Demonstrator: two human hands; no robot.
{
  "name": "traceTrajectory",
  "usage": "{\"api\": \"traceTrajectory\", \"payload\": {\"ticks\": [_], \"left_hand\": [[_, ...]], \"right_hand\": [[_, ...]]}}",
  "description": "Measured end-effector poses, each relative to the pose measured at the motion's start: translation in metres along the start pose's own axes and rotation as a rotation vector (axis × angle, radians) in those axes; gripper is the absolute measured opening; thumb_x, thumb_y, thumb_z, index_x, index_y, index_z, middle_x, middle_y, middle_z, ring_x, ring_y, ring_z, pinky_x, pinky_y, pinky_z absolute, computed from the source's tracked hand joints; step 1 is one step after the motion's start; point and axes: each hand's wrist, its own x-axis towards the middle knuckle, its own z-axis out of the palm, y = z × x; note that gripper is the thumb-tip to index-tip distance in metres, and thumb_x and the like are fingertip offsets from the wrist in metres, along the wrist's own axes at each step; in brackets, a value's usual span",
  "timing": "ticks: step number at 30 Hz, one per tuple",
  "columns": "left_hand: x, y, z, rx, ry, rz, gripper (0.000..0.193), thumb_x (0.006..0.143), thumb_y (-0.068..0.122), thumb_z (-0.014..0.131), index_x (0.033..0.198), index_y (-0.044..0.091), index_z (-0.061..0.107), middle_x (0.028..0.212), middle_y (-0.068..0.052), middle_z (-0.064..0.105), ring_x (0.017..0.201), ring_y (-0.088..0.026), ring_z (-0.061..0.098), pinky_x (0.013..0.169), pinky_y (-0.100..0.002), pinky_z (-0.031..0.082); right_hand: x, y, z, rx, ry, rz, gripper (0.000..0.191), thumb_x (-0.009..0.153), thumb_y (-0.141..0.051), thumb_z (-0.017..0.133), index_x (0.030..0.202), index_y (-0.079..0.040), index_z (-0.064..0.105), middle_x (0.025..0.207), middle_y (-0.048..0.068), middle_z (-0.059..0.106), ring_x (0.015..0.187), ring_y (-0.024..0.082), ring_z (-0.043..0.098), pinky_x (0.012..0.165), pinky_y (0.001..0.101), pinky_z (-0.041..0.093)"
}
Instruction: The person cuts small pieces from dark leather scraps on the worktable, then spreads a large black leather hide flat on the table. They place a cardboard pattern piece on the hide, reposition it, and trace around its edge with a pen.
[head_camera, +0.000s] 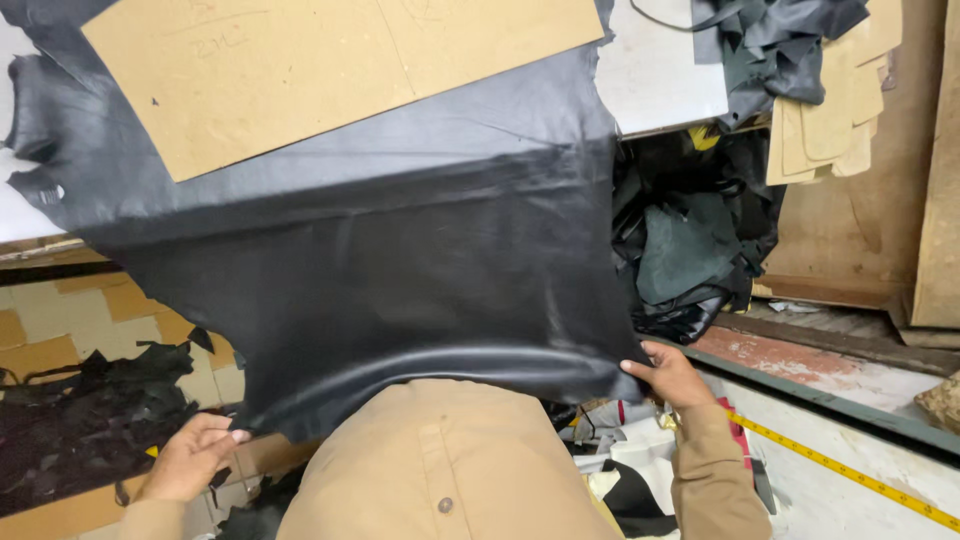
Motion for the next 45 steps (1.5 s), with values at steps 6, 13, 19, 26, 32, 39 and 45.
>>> {"api": "traceTrajectory", "payload": {"ticks": [6, 13, 19, 26, 32, 39, 45], "left_hand": [[-0.005, 0.064, 0.026, 0.436, 0.670, 0.536, 0.018, 0.098, 0.011, 0.076, 0.111, 0.000, 0.071, 0.101, -0.014, 0.074, 0.098, -0.017, 0.071, 0.088, -0.030, 0.056], [0.039, 0.222, 0.160, 0.871, 0.502, 1.355, 0.031, 0.092, 0.024, 0.078, 0.117, 0.008, 0.076, 0.123, -0.009, 0.073, 0.121, -0.031, 0.064, 0.102, -0.043, 0.051], [0.096, 0.278, 0.283, 1.171, 0.246, 1.331, 0.082, 0.085, 0.064, 0.071, 0.149, 0.016, 0.054, 0.154, -0.009, 0.049, 0.139, -0.038, 0.039, 0.114, -0.064, 0.027], [0.117, 0.281, 0.294, 1.253, 0.146, 1.287, 0.079, 0.082, 0.065, 0.074, 0.150, 0.033, 0.052, 0.154, -0.010, 0.047, 0.136, -0.039, 0.040, 0.107, -0.074, 0.023], [0.118, 0.289, 0.302, 1.248, 0.141, 1.227, 0.078, 0.084, 0.059, 0.075, 0.152, 0.027, 0.055, 0.153, -0.008, 0.050, 0.134, -0.036, 0.044, 0.106, -0.073, 0.026], [0.106, 0.313, 0.302, 1.127, 0.097, 1.227, 0.054, 0.081, 0.049, 0.077, 0.129, 0.026, 0.069, 0.142, -0.010, 0.056, 0.128, -0.035, 0.048, 0.104, -0.073, 0.030], [0.089, 0.349, 0.267, 0.839, 0.401, 1.244, 0.026, 0.086, 0.027, 0.080, 0.109, 0.015, 0.078, 0.116, -0.007, 0.073, 0.113, -0.028, 0.065, 0.105, -0.050, 0.049]], "right_hand": [[0.044, -0.053, 0.014, 0.070, 0.477, -0.292, 0.022, 0.089, -0.009, 0.079, 0.107, 0.000, 0.069, 0.101, 0.006, 0.074, 0.092, 0.012, 0.069, 0.086, 0.0258, 0.055], [0.129, -0.161, 0.010, 0.320, 0.605, -0.687, 0.018, 0.098, -0.003, 0.077, 0.113, 0.001, 0.067, 0.105, 0.005, 0.070, 0.092, 0.010, 0.066, 0.084, 0.0238, 0.055], [0.167, -0.210, -0.016, 0.047, 0.648, -0.998, 0.013, 0.100, 0.004, 0.075, 0.109, 0.003, 0.065, 0.115, 0.012, 0.068, 0.094, 0.014, 0.067, 0.085, 0.0268, 0.058], [0.200, -0.223, -0.029, -0.089, 0.525, -1.011, 0.016, 0.101, 0.001, 0.079, 0.109, 0.000, 0.066, 0.114, 0.011, 0.071, 0.091, 0.016, 0.066, 0.075, 0.0237, 0.052], [0.210, -0.223, -0.036, -0.071, 0.503, -0.947, 0.015, 0.101, 0.001, 0.079, 0.108, -0.001, 0.067, 0.113, 0.010, 0.071, 0.087, 0.014, 0.066, 0.073, 0.0239, 0.052], [0.199, -0.243, -0.046, -0.044, 0.436, -0.901, 0.013, 0.098, 0.002, 0.077, 0.106, 0.002, 0.067, 0.112, 0.013, 0.071, 0.082, 0.015, 0.066, 0.070, 0.0244, 0.054], [0.200, -0.287, -0.072, -0.056, 0.508, -0.947, 0.018, 0.092, 0.002, 0.077, 0.108, 0.002, 0.068, 0.107, 0.015, 0.072, 0.086, 0.019, 0.072, 0.066, 0.0266, 0.057]]}}
